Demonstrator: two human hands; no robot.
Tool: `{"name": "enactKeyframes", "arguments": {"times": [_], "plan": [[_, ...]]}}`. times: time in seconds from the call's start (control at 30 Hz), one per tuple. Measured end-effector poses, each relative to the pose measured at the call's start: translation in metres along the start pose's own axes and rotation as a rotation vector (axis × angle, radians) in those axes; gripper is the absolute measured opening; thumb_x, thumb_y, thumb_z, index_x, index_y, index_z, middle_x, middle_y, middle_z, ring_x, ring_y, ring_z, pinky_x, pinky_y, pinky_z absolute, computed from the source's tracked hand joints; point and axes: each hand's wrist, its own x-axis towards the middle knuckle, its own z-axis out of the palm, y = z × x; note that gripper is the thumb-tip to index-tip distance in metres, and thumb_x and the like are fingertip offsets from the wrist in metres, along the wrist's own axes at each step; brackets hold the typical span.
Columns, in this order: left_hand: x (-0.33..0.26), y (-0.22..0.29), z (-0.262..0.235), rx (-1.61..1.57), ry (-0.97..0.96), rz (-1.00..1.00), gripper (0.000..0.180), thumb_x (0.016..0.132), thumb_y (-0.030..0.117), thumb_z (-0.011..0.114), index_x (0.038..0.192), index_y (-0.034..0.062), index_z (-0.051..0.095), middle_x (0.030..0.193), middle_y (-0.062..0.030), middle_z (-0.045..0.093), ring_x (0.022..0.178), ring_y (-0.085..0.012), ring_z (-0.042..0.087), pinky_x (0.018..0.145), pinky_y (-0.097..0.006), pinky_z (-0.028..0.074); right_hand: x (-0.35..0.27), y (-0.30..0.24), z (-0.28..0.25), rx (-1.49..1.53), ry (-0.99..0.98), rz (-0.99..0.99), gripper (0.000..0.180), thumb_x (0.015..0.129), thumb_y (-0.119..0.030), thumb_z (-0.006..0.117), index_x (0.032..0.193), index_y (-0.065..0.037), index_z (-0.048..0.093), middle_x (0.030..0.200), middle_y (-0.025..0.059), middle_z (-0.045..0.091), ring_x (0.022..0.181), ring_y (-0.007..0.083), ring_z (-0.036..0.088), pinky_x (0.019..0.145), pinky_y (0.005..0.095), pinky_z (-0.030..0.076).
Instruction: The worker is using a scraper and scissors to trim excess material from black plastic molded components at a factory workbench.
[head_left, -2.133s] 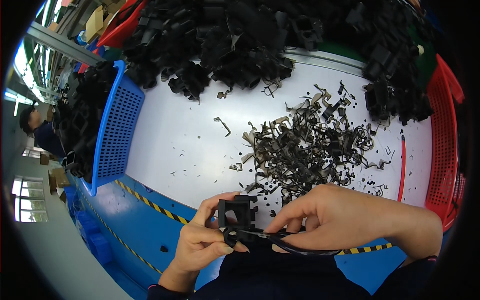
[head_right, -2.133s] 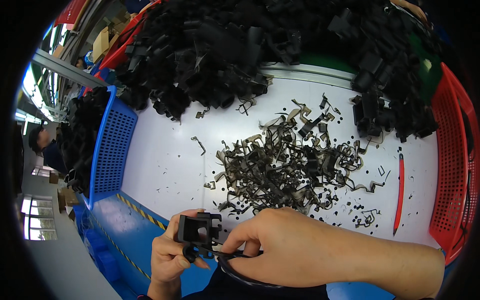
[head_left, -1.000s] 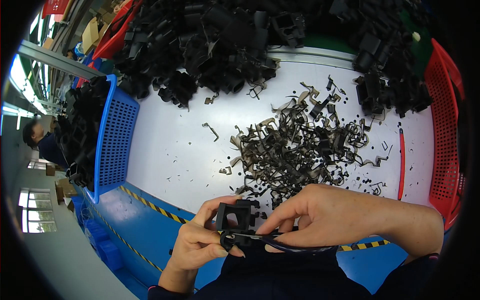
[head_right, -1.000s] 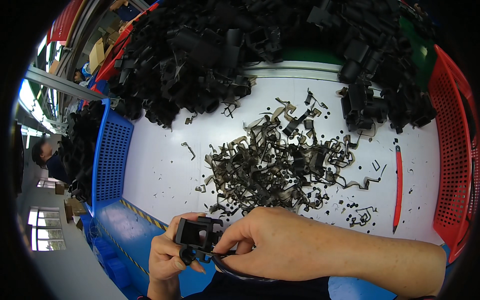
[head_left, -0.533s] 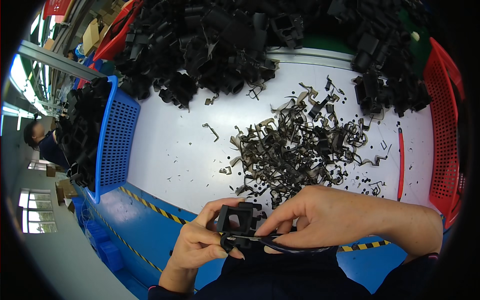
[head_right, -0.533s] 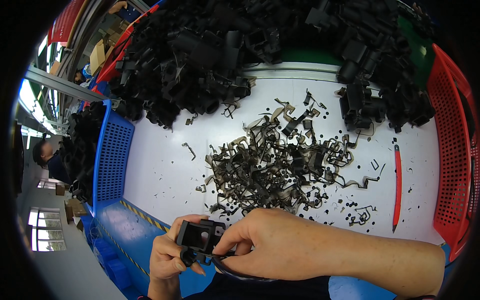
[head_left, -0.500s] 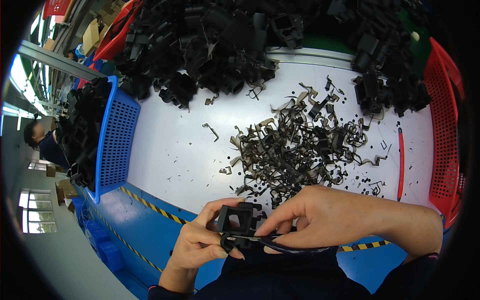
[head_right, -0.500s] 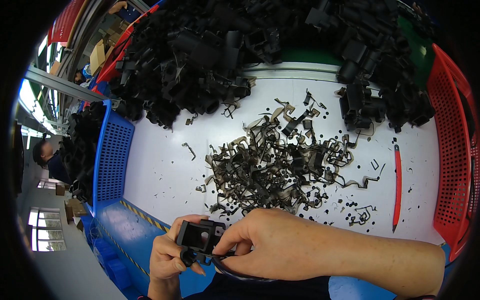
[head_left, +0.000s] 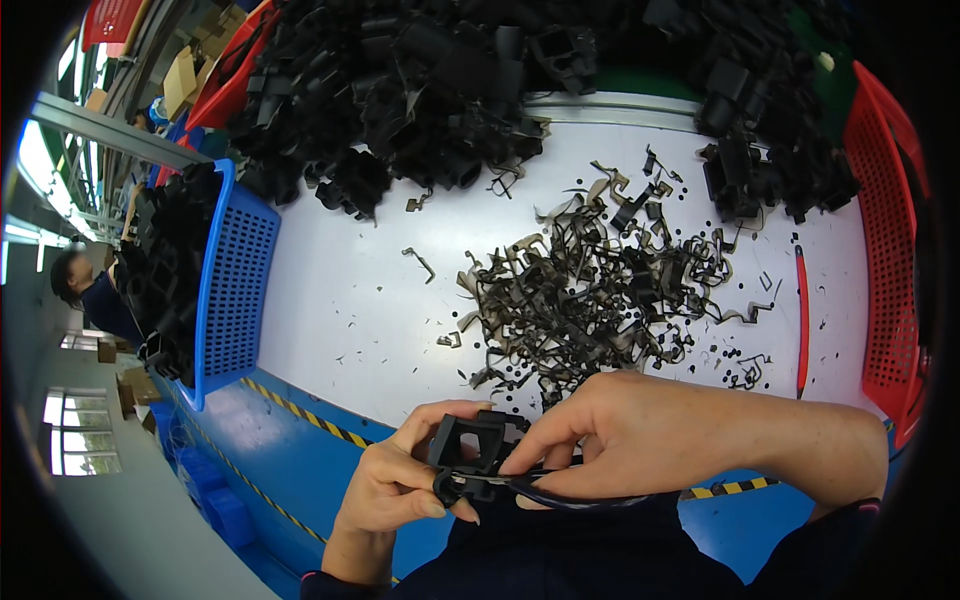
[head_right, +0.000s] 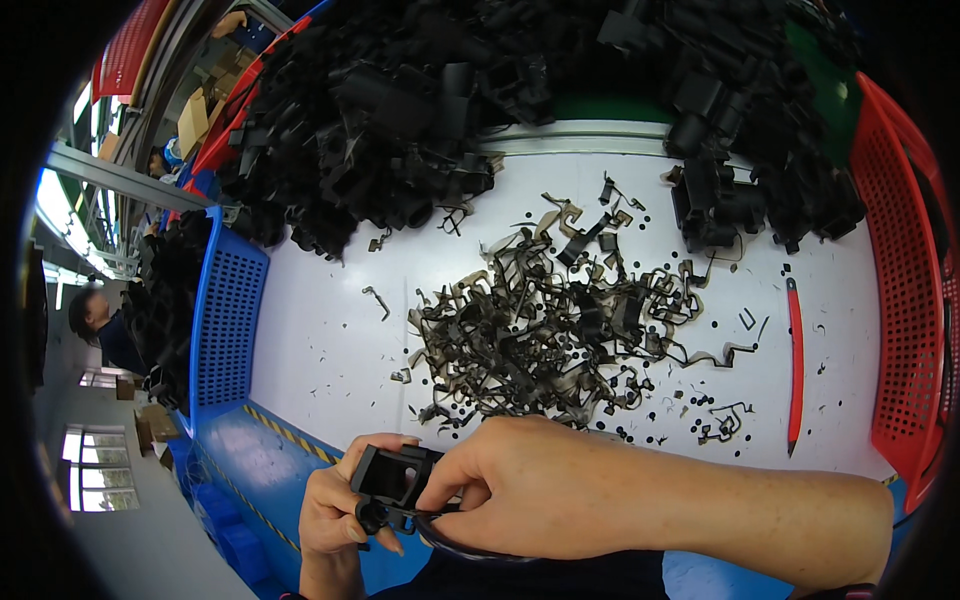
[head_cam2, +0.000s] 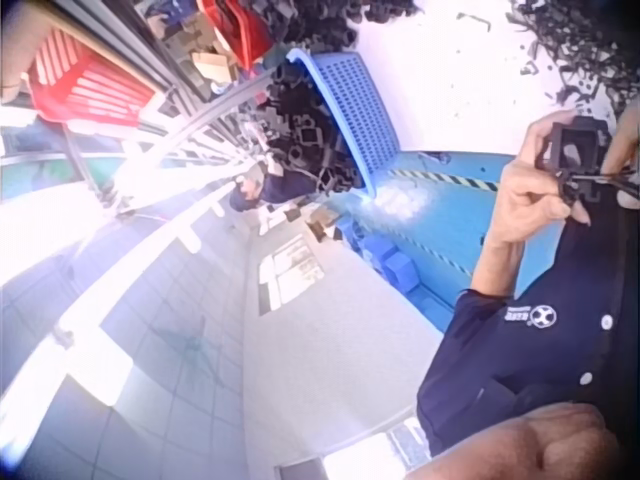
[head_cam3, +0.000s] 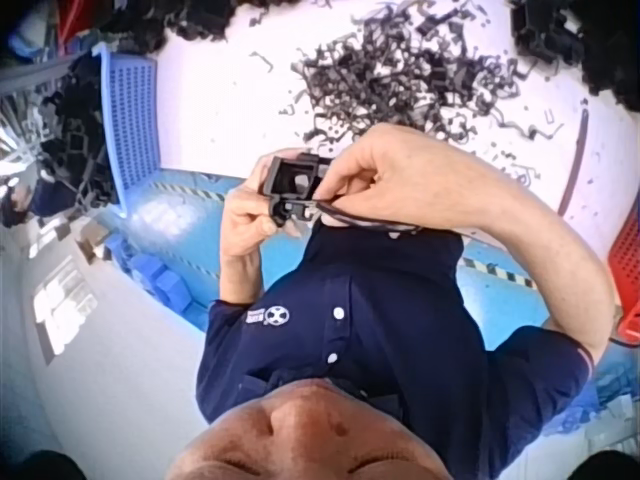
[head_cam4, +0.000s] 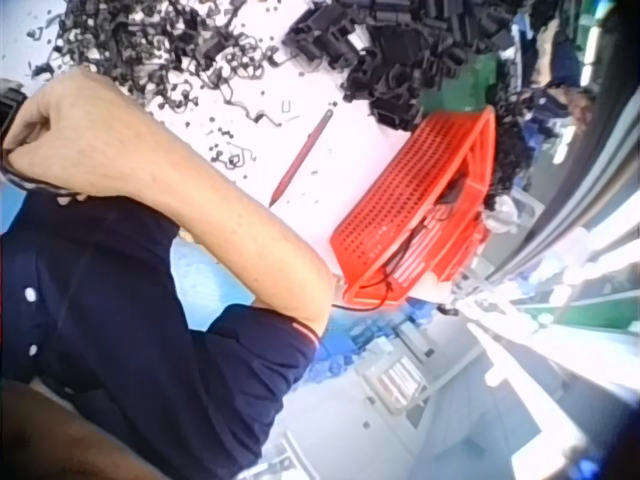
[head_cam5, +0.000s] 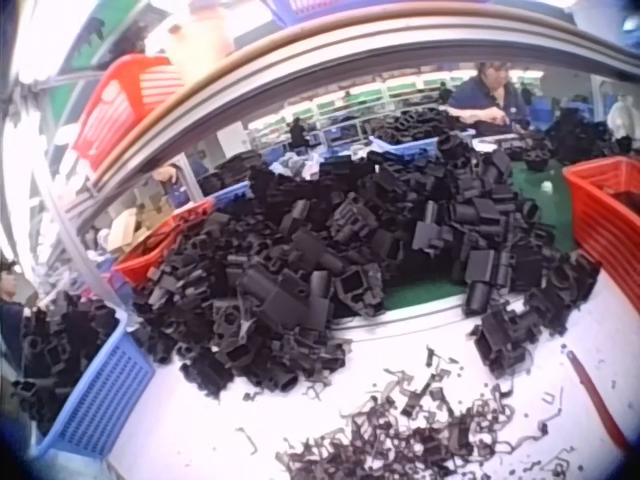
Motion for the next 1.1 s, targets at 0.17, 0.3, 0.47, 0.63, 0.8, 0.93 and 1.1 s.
{"name": "enactKeyframes", "arguments": {"times": [0.17, 0.3, 0.47, 0.63, 0.8, 0.93, 1.1], "plan": [[-0.001, 0.0, -0.003, 0.006, -0.033, -0.018, 0.037, 0.072, 0.035, 0.071, 0.073, -0.0011, 0.07, 0.124, -0.0272, 0.038, 0.095, -0.0342, 0.057, 0.084, -0.043, 0.045, 0.002, 0.0, 0.0, -0.045, -0.024, -0.016, 0.024, 0.081, -0.019, 0.059, 0.099, -0.004, 0.064, 0.063, 0.0024, 0.06, 0.049, 0.0059, 0.05, 0.046, 0.021, 0.038], [-0.002, -0.001, -0.006, 0.0, -0.049, -0.034, 0.037, 0.071, 0.036, 0.071, 0.073, -0.0013, 0.069, 0.124, -0.0276, 0.038, 0.094, -0.0348, 0.057, 0.082, -0.043, 0.046, 0.002, -0.001, -0.001, -0.044, -0.056, -0.013, 0.026, 0.082, -0.017, 0.059, 0.103, -0.003, 0.063, 0.065, 0.0019, 0.06, 0.049, 0.0041, 0.049, 0.043, 0.0194, 0.037], [-0.002, 0.001, -0.003, -0.041, -0.054, -0.054, 0.034, 0.07, 0.033, 0.073, 0.074, -0.0006, 0.07, 0.123, -0.0294, 0.038, 0.095, -0.0357, 0.057, 0.081, -0.042, 0.047, 0.004, 0.003, 0.001, -0.082, -0.044, -0.054, 0.027, 0.082, -0.016, 0.059, 0.104, -0.002, 0.062, 0.065, 0.0027, 0.061, 0.047, 0.0043, 0.048, 0.043, 0.0195, 0.037], [-0.003, -0.002, -0.004, -0.077, -0.079, -0.034, 0.03, 0.07, 0.029, 0.074, 0.074, -0.0002, 0.07, 0.124, -0.0297, 0.038, 0.1, -0.0364, 0.054, 0.085, -0.044, 0.044, 0.005, 0.003, -0.001, -0.122, -0.071, -0.09, 0.024, 0.08, -0.016, 0.058, 0.1, -0.003, 0.064, 0.063, 0.0044, 0.06, 0.047, 0.0077, 0.049, 0.045, 0.0226, 0.039], [-0.005, -0.003, -0.006, -0.114, -0.111, -0.074, 0.028, 0.07, 0.027, 0.074, 0.075, 0.0001, 0.07, 0.125, -0.0292, 0.038, 0.1, -0.036, 0.053, 0.089, -0.044, 0.041, 0.006, 0.005, -0.003, -0.099, -0.114, -0.104, 0.019, 0.079, -0.014, 0.055, 0.09, -0.004, 0.067, 0.057, 0.0065, 0.057, 0.048, 0.0124, 0.05, 0.048, 0.0263, 0.041], [-0.01, -0.002, -0.006, -0.145, -0.11, -0.089, 0.028, 0.07, 0.027, 0.073, 0.074, -0.0001, 0.07, 0.125, -0.0292, 0.038, 0.101, -0.0361, 0.053, 0.089, -0.044, 0.04, 0.009, 0.004, -0.003, -0.105, -0.166, -0.121, 0.02, 0.08, -0.013, 0.055, 0.093, -0.005, 0.067, 0.057, 0.0044, 0.057, 0.048, 0.0099, 0.048, 0.047, 0.0245, 0.039], [-0.017, -0.005, -0.011, -0.108, -0.077, -0.047, 0.031, 0.07, 0.029, 0.073, 0.071, -0.0013, 0.069, 0.123, -0.0306, 0.039, 0.107, -0.0387, 0.048, 0.09, -0.046, 0.038, 0.019, 0.011, -0.007, -0.042, -0.25, -0.109, 0.025, 0.08, -0.011, 0.054, 0.102, -0.005, 0.065, 0.062, 0.0015, 0.057, 0.05, 0.0071, 0.047, 0.047, 0.0225, 0.038]]}}
